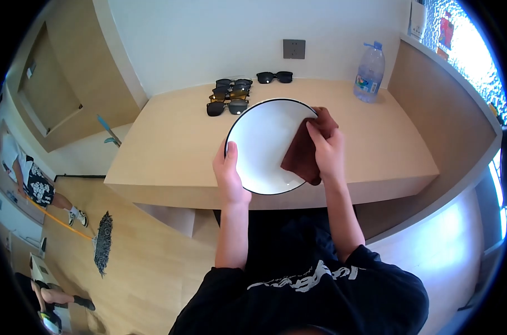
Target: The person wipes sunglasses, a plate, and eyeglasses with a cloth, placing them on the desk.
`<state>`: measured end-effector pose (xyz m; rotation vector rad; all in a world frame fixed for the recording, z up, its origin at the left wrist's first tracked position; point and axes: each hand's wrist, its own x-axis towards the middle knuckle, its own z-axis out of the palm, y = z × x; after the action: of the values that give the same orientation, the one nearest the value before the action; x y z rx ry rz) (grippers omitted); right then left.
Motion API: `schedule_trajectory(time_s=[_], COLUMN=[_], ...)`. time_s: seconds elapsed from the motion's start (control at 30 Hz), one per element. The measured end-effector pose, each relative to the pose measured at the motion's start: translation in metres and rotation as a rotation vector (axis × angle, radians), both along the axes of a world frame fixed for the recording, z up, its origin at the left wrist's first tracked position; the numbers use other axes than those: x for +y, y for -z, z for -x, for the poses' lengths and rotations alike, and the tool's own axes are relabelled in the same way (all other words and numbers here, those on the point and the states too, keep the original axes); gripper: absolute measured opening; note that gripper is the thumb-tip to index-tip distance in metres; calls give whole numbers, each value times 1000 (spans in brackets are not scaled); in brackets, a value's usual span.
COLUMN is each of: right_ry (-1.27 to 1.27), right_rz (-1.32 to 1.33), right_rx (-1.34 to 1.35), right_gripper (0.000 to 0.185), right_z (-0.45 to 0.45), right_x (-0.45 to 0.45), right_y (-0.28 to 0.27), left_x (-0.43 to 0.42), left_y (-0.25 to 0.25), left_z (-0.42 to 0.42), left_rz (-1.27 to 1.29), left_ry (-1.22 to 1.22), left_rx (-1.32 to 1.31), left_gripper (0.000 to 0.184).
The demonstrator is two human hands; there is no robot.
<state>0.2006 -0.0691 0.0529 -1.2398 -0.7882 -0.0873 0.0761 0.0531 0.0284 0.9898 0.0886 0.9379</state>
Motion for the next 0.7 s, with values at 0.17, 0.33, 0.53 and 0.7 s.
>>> schedule_trajectory(time_s=[0.17, 0.33, 0.53, 0.7], right_ry=[108, -15, 16, 319], right_rz=[-248, -154, 37, 200], right_rx=[356, 393, 57, -632], right_gripper=[29, 35, 31, 31], right_z=[36, 29, 21, 41], right_x=[30, 16, 8, 20], right_y=[51, 46, 11, 11], left_x=[-31, -24, -16, -22], left_y=[33, 45, 7, 11], left_z=[-24, -7, 19, 3], left_rz=[386, 204, 236, 291], left_ry=[-141, -80, 40, -77], left_rx=[-367, -245, -124, -327], left_gripper=[51, 52, 51, 51])
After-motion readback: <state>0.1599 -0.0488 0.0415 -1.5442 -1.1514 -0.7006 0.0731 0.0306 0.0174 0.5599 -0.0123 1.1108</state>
